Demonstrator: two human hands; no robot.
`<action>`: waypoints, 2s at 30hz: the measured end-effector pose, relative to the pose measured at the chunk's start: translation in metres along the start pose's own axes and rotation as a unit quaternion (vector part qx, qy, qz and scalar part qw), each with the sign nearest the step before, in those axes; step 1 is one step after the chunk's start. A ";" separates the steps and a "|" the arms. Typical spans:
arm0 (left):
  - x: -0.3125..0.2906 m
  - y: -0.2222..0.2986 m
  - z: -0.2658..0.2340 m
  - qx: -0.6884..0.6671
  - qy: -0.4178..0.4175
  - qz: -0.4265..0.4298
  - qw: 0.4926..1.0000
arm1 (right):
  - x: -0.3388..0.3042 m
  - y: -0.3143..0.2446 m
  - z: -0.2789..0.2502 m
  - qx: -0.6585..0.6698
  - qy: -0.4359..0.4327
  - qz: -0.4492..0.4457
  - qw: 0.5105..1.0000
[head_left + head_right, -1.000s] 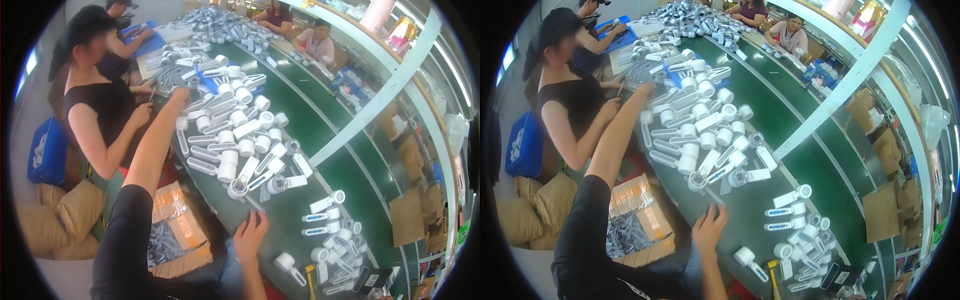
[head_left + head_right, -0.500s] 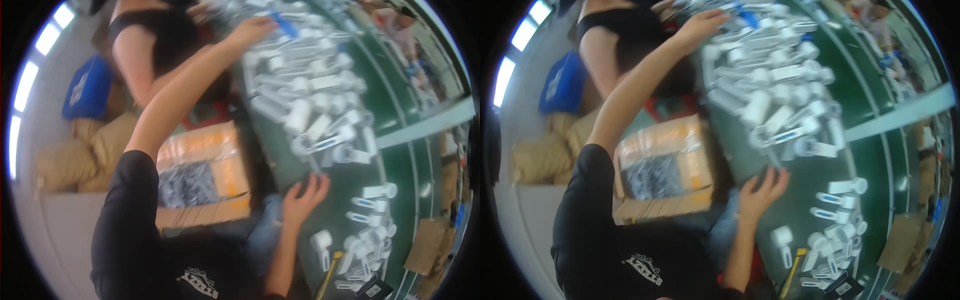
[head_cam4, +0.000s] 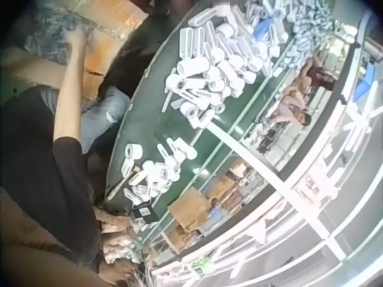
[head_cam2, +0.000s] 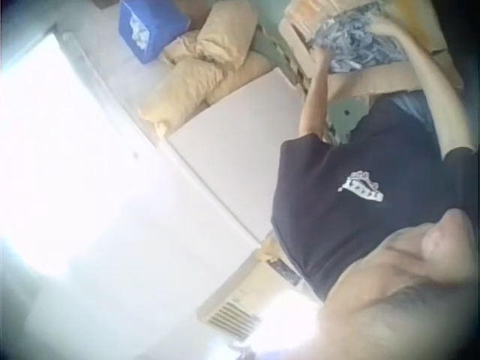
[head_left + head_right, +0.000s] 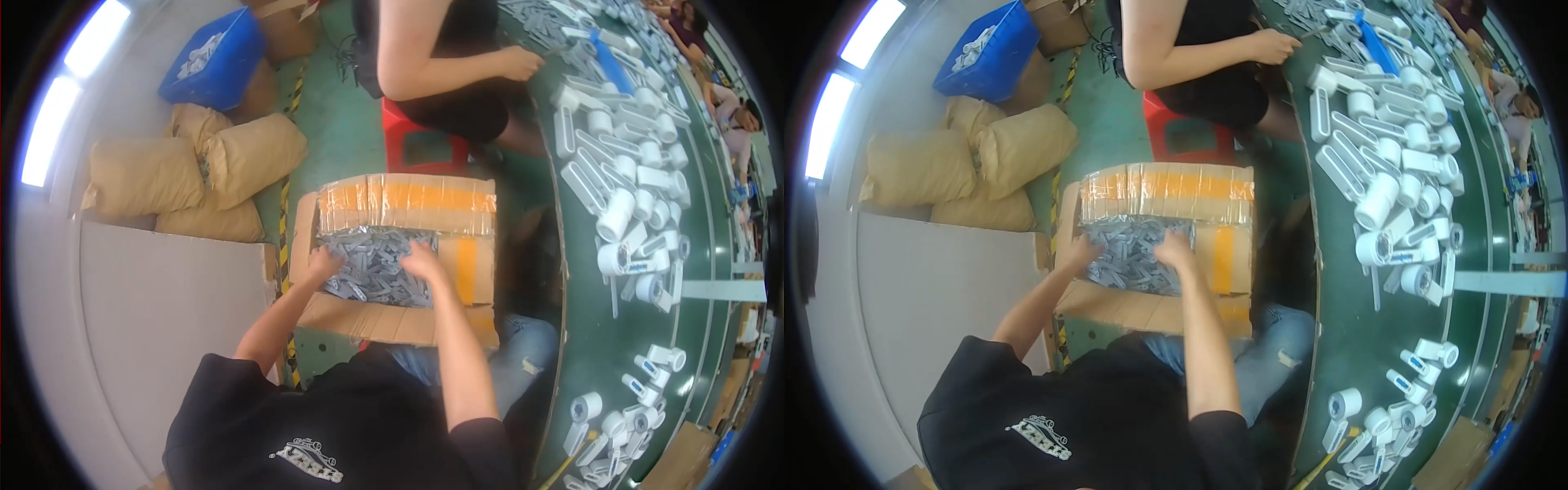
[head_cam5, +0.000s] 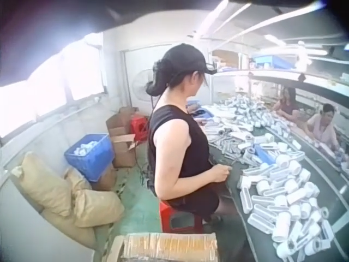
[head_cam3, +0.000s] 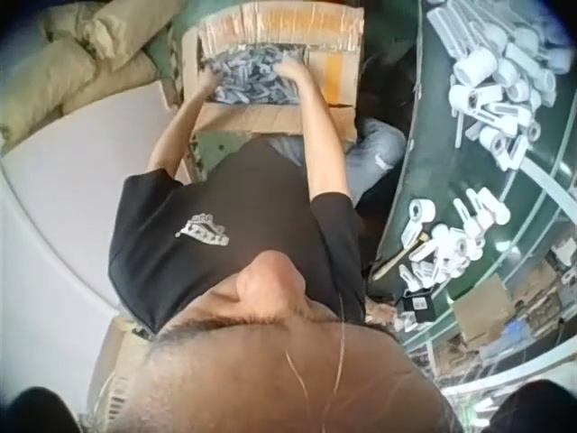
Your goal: The person assembles plastic parts into an assembled housing using a small hammer.
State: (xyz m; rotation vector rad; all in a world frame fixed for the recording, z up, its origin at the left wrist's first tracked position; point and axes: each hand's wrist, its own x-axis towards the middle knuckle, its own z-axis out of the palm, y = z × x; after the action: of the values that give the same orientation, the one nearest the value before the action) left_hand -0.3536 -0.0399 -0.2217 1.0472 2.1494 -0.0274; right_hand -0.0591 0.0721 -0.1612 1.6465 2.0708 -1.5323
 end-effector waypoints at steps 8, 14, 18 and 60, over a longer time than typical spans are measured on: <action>-0.014 0.028 0.054 -0.075 0.066 -0.136 0.986 | -0.012 0.010 0.114 -0.190 0.172 0.055 0.965; -0.037 0.032 0.069 -0.055 -0.007 -0.007 0.998 | -0.012 -0.012 0.125 -0.032 0.141 0.082 0.986; -0.031 0.046 0.062 -0.038 0.097 -0.071 0.992 | -0.020 0.013 0.108 0.032 0.240 0.216 0.946; 0.037 -0.058 0.233 0.486 0.429 -0.200 -0.735 | 0.024 -0.056 0.184 0.334 0.276 0.263 0.862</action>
State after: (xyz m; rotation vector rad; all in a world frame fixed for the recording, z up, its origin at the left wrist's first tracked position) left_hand -0.2676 -0.1272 -0.4314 0.6023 0.8097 0.6308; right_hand -0.2009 -0.0394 -0.2310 2.8695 1.0356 -1.7998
